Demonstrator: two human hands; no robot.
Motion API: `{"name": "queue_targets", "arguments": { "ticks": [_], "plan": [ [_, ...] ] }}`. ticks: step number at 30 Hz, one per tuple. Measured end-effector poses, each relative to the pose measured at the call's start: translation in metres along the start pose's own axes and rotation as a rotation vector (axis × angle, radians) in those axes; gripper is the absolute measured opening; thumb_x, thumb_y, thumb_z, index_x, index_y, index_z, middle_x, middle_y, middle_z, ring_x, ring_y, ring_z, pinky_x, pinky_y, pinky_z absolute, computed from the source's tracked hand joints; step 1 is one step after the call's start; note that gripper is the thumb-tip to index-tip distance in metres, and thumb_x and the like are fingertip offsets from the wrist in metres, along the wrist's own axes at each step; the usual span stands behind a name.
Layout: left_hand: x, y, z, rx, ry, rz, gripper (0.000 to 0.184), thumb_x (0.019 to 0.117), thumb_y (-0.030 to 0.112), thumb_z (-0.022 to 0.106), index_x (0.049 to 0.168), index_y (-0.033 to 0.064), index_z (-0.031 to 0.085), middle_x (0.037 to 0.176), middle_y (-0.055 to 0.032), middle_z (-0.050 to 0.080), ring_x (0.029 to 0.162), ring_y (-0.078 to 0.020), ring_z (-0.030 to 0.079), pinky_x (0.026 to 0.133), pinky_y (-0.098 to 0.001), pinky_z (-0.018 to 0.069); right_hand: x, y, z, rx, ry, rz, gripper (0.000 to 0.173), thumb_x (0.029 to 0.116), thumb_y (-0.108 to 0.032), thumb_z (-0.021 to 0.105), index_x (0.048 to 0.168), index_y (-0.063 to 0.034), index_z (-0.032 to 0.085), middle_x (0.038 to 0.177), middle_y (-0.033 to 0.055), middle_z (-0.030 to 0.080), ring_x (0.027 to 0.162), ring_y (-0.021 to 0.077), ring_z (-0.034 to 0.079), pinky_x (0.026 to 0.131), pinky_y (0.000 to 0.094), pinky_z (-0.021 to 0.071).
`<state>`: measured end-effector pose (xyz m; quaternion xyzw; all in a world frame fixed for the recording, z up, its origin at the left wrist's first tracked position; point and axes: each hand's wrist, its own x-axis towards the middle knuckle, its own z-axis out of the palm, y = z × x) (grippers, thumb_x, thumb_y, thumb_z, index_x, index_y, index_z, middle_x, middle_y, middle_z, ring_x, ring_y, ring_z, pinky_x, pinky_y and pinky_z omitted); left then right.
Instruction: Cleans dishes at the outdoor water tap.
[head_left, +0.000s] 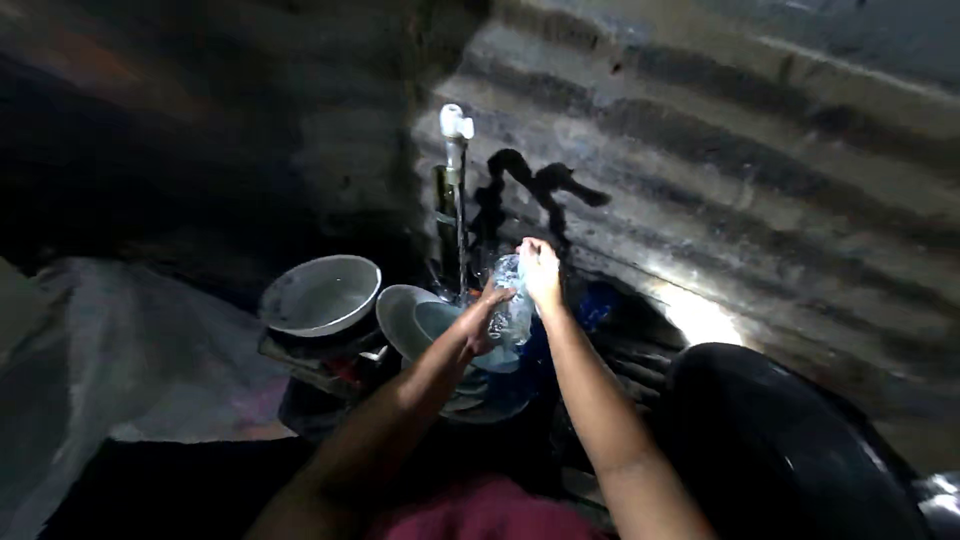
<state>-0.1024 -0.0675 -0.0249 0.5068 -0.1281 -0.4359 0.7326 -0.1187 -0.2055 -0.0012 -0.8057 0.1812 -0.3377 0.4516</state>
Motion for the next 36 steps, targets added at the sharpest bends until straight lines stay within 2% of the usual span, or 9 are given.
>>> {"name": "queue_targets", "arguments": {
  "ticks": [5, 8, 16, 21, 26, 28, 31, 33, 36],
  "plan": [
    [0.001, -0.003, -0.001, -0.147, -0.147, 0.011, 0.051, 0.1087, 0.026, 0.036, 0.158, 0.0342, 0.029, 0.107, -0.0069, 0.067, 0.078, -0.0147, 0.065, 0.064, -0.0303, 0.0558, 0.036, 0.005, -0.033, 0.041, -0.146, 0.489, 0.065, 0.11, -0.05, 0.038, 0.147, 0.0022, 0.05, 0.151, 0.0263, 0.049, 0.143, 0.0366, 0.044, 0.117, 0.057, 0.0335],
    [0.004, 0.002, -0.017, -0.237, -0.059, 0.04, 0.044, 0.111, 0.033, 0.033, 0.152, 0.0256, 0.044, 0.121, -0.0121, 0.068, 0.096, -0.0255, 0.069, 0.076, -0.041, 0.0591, 0.038, 0.009, -0.038, 0.18, -0.316, 0.476, 0.078, 0.1071, -0.063, 0.019, 0.133, -0.0026, 0.061, 0.125, 0.0187, 0.066, 0.115, 0.0259, 0.063, 0.096, 0.0471, 0.0522],
    [0.008, 0.035, -0.037, -0.064, 0.351, -0.02, 0.045, 0.1058, 0.054, 0.036, 0.1, 0.0147, 0.057, 0.081, -0.0048, 0.062, 0.072, -0.0219, 0.064, 0.063, -0.047, 0.0558, -0.006, -0.004, -0.049, 0.344, -0.873, 0.357, 0.023, 0.1023, -0.018, 0.051, 0.119, -0.0067, 0.062, 0.093, -0.0017, 0.068, 0.08, 0.0032, 0.065, 0.074, 0.0242, 0.0563],
    [0.012, 0.028, -0.043, 0.124, 0.309, 0.275, 0.041, 0.1089, 0.042, 0.04, 0.108, 0.0094, 0.065, 0.089, -0.0007, 0.068, 0.077, -0.0097, 0.064, 0.07, -0.0314, 0.0553, -0.038, 0.014, -0.032, 0.656, -0.707, 0.427, 0.027, 0.094, -0.004, 0.054, 0.12, -0.008, 0.06, 0.098, -0.0009, 0.07, 0.087, 0.005, 0.066, 0.08, 0.0248, 0.0565],
    [0.019, 0.004, -0.028, 0.424, 0.294, 0.69, 0.036, 0.0937, 0.011, 0.071, 0.127, 0.0003, 0.059, 0.12, -0.0131, 0.063, 0.1, -0.0137, 0.063, 0.089, -0.0347, 0.0541, -0.041, -0.006, -0.013, 0.515, -0.038, 0.717, 0.052, 0.1069, -0.042, 0.052, 0.141, -0.0029, 0.055, 0.139, 0.0195, 0.057, 0.126, 0.0304, 0.054, 0.104, 0.0509, 0.0456],
    [0.03, 0.012, -0.031, 0.438, 0.38, 0.505, 0.029, 0.1017, 0.023, 0.064, 0.123, 0.0044, 0.06, 0.105, -0.0105, 0.064, 0.085, -0.0145, 0.059, 0.076, -0.0361, 0.0504, -0.049, 0.0, -0.012, 0.528, -0.161, 0.593, 0.043, 0.1104, -0.032, 0.046, 0.138, 0.0004, 0.054, 0.13, 0.0191, 0.06, 0.118, 0.0258, 0.059, 0.1, 0.0445, 0.0499],
    [0.036, 0.036, -0.042, 0.492, 0.333, 0.053, 0.052, 0.1092, 0.043, 0.045, 0.141, 0.0038, 0.055, 0.13, -0.0237, 0.062, 0.118, -0.0352, 0.06, 0.099, -0.0576, 0.0474, -0.056, 0.006, -0.017, 0.178, -0.704, 0.263, 0.049, 0.0908, 0.003, 0.065, 0.138, 0.0078, 0.053, 0.126, 0.0202, 0.064, 0.113, 0.0185, 0.063, 0.101, 0.034, 0.0515],
    [0.036, 0.038, -0.046, 0.472, 0.313, -0.053, 0.055, 0.1098, 0.046, 0.041, 0.141, 0.0033, 0.055, 0.135, -0.0238, 0.059, 0.123, -0.0369, 0.057, 0.101, -0.061, 0.0457, -0.055, -0.009, -0.015, -0.153, -0.897, 0.182, 0.063, 0.0846, -0.006, 0.079, 0.141, 0.0066, 0.053, 0.134, 0.0228, 0.062, 0.123, 0.0236, 0.059, 0.109, 0.0398, 0.0459],
    [0.033, 0.028, -0.056, 0.397, 0.295, 0.179, 0.038, 0.1105, 0.034, 0.043, 0.131, 0.006, 0.057, 0.115, -0.0126, 0.063, 0.099, -0.0208, 0.061, 0.084, -0.0449, 0.0532, -0.052, -0.011, -0.012, 0.212, -0.549, 0.317, 0.047, 0.0846, 0.007, 0.075, 0.129, 0.0081, 0.06, 0.121, 0.0198, 0.066, 0.111, 0.0203, 0.064, 0.1, 0.0356, 0.0531]
  ]
}}
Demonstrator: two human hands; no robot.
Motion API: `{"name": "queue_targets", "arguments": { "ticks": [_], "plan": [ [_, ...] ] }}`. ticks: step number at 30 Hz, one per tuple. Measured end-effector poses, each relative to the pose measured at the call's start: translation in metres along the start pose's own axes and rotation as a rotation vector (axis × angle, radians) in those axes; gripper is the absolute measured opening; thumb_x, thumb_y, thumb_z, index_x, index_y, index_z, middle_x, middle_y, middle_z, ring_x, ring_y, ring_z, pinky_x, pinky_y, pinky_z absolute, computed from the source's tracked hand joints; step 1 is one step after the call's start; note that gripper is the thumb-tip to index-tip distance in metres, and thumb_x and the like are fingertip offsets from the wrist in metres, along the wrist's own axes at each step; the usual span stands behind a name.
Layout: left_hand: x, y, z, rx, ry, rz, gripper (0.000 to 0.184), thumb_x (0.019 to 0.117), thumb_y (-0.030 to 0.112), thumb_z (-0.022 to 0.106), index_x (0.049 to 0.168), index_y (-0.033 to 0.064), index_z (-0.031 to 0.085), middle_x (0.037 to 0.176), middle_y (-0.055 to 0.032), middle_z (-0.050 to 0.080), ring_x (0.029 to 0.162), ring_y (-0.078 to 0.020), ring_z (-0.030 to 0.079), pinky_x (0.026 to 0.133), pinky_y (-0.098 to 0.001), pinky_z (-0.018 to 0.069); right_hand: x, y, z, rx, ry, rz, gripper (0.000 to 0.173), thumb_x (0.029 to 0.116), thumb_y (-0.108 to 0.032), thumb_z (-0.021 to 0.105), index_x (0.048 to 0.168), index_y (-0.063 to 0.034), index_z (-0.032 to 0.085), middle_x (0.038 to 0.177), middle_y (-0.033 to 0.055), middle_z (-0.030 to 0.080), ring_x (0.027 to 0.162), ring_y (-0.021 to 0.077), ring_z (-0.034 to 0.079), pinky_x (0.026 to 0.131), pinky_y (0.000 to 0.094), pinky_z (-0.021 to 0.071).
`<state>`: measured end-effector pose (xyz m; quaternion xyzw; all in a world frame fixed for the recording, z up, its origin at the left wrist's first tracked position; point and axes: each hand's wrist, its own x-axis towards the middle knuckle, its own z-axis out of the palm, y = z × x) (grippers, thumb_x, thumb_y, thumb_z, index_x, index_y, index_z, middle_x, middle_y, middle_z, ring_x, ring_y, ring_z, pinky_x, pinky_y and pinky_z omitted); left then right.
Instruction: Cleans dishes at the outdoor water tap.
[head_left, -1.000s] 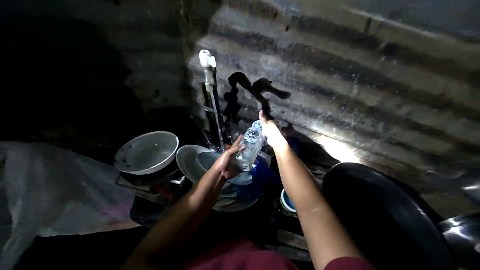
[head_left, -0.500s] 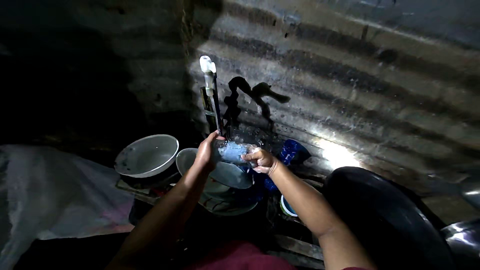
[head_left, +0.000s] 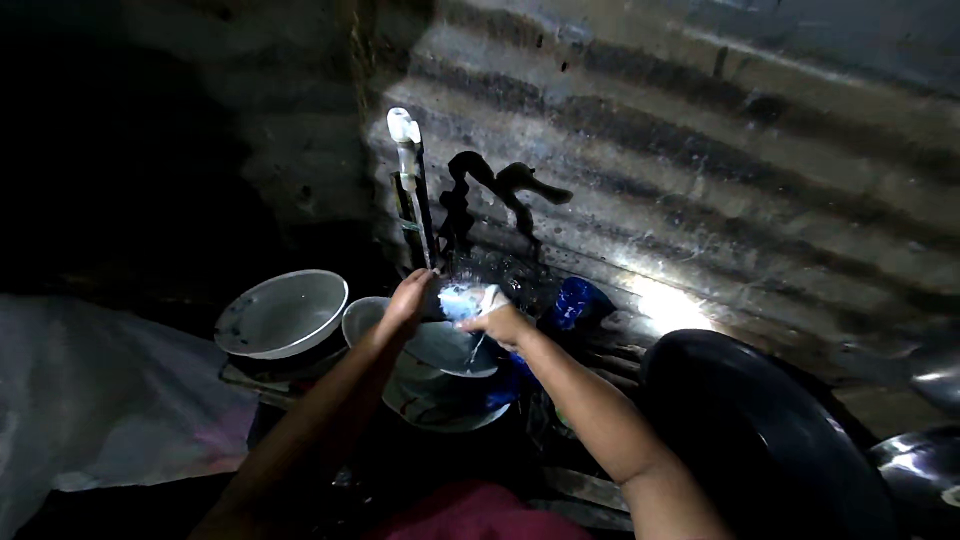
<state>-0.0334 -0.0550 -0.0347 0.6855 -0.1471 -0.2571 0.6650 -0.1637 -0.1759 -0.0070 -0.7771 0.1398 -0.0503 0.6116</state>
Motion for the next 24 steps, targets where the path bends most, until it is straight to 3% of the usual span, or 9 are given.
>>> {"name": "queue_targets", "arguments": {
  "ticks": [2, 5, 6, 8, 11, 16, 19, 21, 24],
  "plan": [
    [0.0, -0.007, -0.001, -0.036, -0.032, 0.203, 0.024, 0.1091, 0.023, 0.047, 0.124, 0.0067, 0.058, 0.11, -0.0054, 0.062, 0.093, -0.0098, 0.059, 0.082, -0.0336, 0.0516, 0.003, -0.003, 0.003, 0.418, 0.188, 0.084, 0.027, 0.0959, 0.002, 0.064, 0.122, 0.0031, 0.061, 0.108, 0.0128, 0.066, 0.094, 0.0172, 0.064, 0.085, 0.0347, 0.0555],
    [0.002, 0.003, -0.005, 0.05, -0.1, 0.051, 0.031, 0.1106, 0.027, 0.044, 0.124, 0.0046, 0.061, 0.107, -0.0093, 0.064, 0.092, -0.0152, 0.06, 0.082, -0.0394, 0.0521, -0.008, 0.001, 0.015, 0.458, 0.117, 0.141, 0.021, 0.1032, -0.01, 0.053, 0.122, -0.0012, 0.059, 0.101, 0.0089, 0.063, 0.088, 0.0144, 0.061, 0.079, 0.0321, 0.0529],
    [0.002, 0.01, -0.003, 0.126, -0.13, -0.026, 0.035, 0.1106, 0.03, 0.041, 0.125, 0.0049, 0.061, 0.105, -0.011, 0.065, 0.09, -0.0184, 0.063, 0.079, -0.0419, 0.0547, -0.012, 0.003, 0.017, 0.268, 0.003, 0.081, 0.029, 0.0987, -0.002, 0.055, 0.128, 0.0012, 0.056, 0.105, 0.0108, 0.063, 0.091, 0.0138, 0.061, 0.081, 0.03, 0.0522],
    [0.003, 0.021, 0.001, 0.29, -0.214, -0.129, 0.041, 0.1126, 0.03, 0.036, 0.133, 0.0021, 0.058, 0.121, -0.0176, 0.063, 0.105, -0.0256, 0.061, 0.09, -0.0483, 0.0506, -0.016, 0.0, 0.019, -0.358, -0.234, -0.01, 0.063, 0.0882, -0.009, 0.074, 0.143, 0.0083, 0.049, 0.135, 0.023, 0.06, 0.125, 0.0241, 0.058, 0.109, 0.0389, 0.045],
    [0.003, 0.033, 0.001, 0.414, -0.299, -0.15, 0.044, 0.1137, 0.029, 0.035, 0.141, 0.0001, 0.053, 0.141, -0.0219, 0.055, 0.129, -0.0317, 0.054, 0.107, -0.0535, 0.042, -0.014, -0.017, 0.022, -1.016, -0.491, 0.054, 0.068, 0.0948, -0.022, 0.07, 0.152, 0.0031, 0.043, 0.153, 0.0253, 0.047, 0.146, 0.0367, 0.041, 0.119, 0.0568, 0.0317],
    [-0.005, 0.0, 0.006, -0.169, -0.194, 0.012, 0.033, 0.1092, 0.031, 0.044, 0.135, 0.0118, 0.051, 0.116, -0.0103, 0.062, 0.097, -0.023, 0.065, 0.076, -0.0481, 0.0586, -0.003, -0.007, -0.013, -0.123, 0.178, -0.088, 0.036, 0.0923, 0.0, 0.071, 0.126, 0.01, 0.062, 0.121, 0.0222, 0.068, 0.114, 0.0236, 0.066, 0.104, 0.0396, 0.0525],
    [-0.012, -0.004, 0.02, -0.145, -0.163, 0.33, 0.037, 0.1021, 0.016, 0.059, 0.137, 0.008, 0.049, 0.128, -0.0123, 0.057, 0.103, -0.0189, 0.063, 0.083, -0.0413, 0.0581, 0.004, -0.012, -0.009, 0.302, 0.538, 0.194, 0.055, 0.1057, -0.043, 0.055, 0.138, 0.0023, 0.054, 0.136, 0.0226, 0.058, 0.125, 0.0323, 0.057, 0.103, 0.0532, 0.0482],
    [-0.002, 0.006, 0.017, -0.027, -0.108, 0.315, 0.028, 0.1045, 0.021, 0.057, 0.127, 0.0036, 0.056, 0.118, -0.0125, 0.062, 0.101, -0.0176, 0.06, 0.087, -0.041, 0.0514, -0.007, -0.013, 0.001, 0.343, 0.462, 0.217, 0.059, 0.1083, -0.051, 0.041, 0.14, -0.0038, 0.055, 0.137, 0.0185, 0.059, 0.123, 0.0299, 0.058, 0.101, 0.0512, 0.0494],
    [0.006, 0.018, 0.007, 0.038, -0.067, -0.014, 0.041, 0.1108, 0.037, 0.041, 0.129, 0.0055, 0.06, 0.112, -0.014, 0.064, 0.098, -0.023, 0.061, 0.084, -0.0477, 0.0517, -0.016, -0.009, 0.001, -0.175, -0.017, 0.013, 0.039, 0.1055, -0.01, 0.053, 0.141, 0.0065, 0.052, 0.139, 0.0223, 0.059, 0.129, 0.0254, 0.057, 0.112, 0.0414, 0.0449]
  ]
}}
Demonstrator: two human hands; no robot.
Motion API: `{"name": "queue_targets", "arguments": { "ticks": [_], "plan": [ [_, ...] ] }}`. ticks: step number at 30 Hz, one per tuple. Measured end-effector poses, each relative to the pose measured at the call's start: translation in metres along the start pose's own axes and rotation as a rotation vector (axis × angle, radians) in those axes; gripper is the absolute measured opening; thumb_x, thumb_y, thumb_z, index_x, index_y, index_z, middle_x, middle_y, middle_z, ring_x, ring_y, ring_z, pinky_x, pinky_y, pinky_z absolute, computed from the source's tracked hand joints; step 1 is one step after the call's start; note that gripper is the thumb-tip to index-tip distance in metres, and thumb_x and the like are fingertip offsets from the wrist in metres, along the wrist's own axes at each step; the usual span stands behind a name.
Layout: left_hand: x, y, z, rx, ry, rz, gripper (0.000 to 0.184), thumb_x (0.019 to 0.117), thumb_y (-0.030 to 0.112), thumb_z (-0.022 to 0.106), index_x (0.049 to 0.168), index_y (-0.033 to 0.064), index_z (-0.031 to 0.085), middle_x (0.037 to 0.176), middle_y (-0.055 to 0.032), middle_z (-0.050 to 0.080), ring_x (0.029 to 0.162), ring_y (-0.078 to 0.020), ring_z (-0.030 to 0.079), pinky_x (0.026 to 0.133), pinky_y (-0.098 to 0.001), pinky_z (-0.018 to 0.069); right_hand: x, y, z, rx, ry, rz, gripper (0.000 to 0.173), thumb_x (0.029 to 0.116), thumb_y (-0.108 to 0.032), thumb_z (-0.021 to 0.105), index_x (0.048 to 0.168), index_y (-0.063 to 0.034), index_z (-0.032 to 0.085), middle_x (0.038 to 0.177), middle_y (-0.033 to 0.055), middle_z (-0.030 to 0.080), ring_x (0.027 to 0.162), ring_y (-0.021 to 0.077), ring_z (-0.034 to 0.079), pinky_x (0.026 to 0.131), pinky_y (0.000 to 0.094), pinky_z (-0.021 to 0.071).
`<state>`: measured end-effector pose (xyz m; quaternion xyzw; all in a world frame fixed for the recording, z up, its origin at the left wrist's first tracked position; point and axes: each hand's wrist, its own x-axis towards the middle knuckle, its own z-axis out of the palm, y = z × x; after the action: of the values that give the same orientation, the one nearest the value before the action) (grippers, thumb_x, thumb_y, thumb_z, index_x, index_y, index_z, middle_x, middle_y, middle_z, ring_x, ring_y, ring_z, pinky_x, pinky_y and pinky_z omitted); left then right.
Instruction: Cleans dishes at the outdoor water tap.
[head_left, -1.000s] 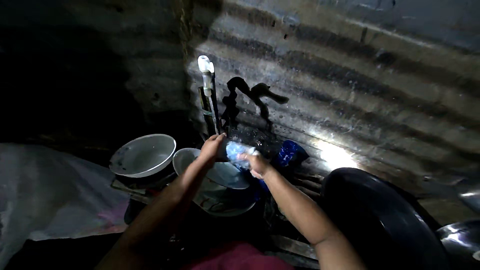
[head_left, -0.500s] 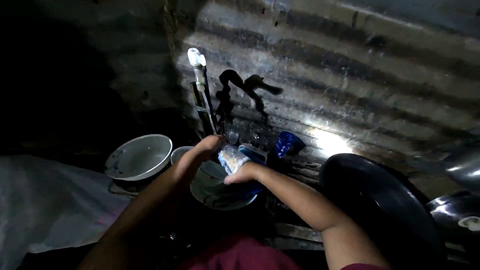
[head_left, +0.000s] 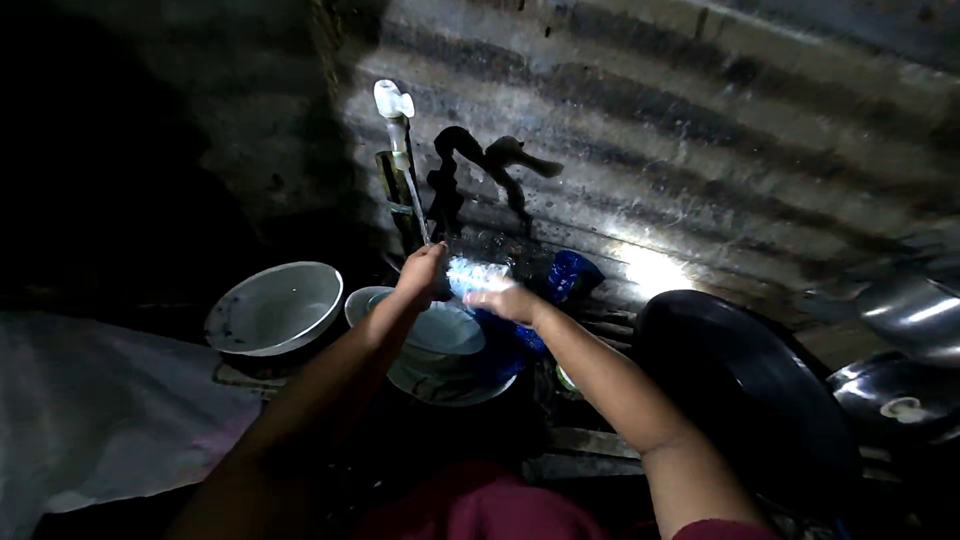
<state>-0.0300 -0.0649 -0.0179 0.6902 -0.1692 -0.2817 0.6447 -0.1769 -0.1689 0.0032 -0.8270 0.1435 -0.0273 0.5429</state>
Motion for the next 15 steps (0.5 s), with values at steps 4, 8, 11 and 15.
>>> {"name": "queue_targets", "arguments": {
  "ticks": [4, 8, 11, 15],
  "plan": [
    [-0.012, -0.02, 0.006, -0.129, 0.062, 0.071, 0.035, 0.1104, 0.03, 0.044, 0.126, 0.0028, 0.059, 0.107, -0.0115, 0.063, 0.09, -0.0173, 0.059, 0.08, -0.0403, 0.0513, 0.005, 0.005, -0.007, -0.155, 0.069, -0.139, 0.044, 0.0932, -0.007, 0.073, 0.133, 0.0069, 0.061, 0.129, 0.0219, 0.066, 0.121, 0.0247, 0.064, 0.109, 0.0415, 0.0489],
    [-0.03, -0.019, 0.012, -0.076, 0.059, 0.187, 0.029, 0.1095, 0.023, 0.048, 0.125, 0.0009, 0.058, 0.106, -0.0149, 0.063, 0.085, -0.0197, 0.062, 0.072, -0.038, 0.0543, 0.0, -0.002, 0.002, 0.226, 0.266, 0.039, 0.038, 0.106, -0.024, 0.058, 0.136, -0.0005, 0.057, 0.13, 0.0166, 0.063, 0.117, 0.0237, 0.062, 0.1, 0.0434, 0.0524],
    [-0.035, 0.005, -0.012, 0.37, -0.216, 0.043, 0.04, 0.1126, 0.02, 0.04, 0.141, -0.003, 0.056, 0.139, -0.0254, 0.059, 0.127, -0.0359, 0.058, 0.108, -0.0542, 0.0441, -0.01, 0.002, -0.001, -0.64, -0.235, -0.064, 0.064, 0.0939, -0.017, 0.07, 0.15, 0.0015, 0.046, 0.151, 0.0216, 0.051, 0.143, 0.0297, 0.046, 0.12, 0.0476, 0.0357],
    [-0.038, -0.003, -0.016, 0.035, -0.26, -0.236, 0.047, 0.1112, 0.04, 0.04, 0.13, 0.0011, 0.059, 0.115, -0.0168, 0.064, 0.094, -0.0241, 0.063, 0.082, -0.0443, 0.0541, -0.013, -0.019, -0.014, -0.807, -0.336, -0.015, 0.065, 0.0925, -0.02, 0.075, 0.15, -0.002, 0.05, 0.149, 0.0184, 0.054, 0.143, 0.0276, 0.048, 0.121, 0.0487, 0.0345]
  ]
}}
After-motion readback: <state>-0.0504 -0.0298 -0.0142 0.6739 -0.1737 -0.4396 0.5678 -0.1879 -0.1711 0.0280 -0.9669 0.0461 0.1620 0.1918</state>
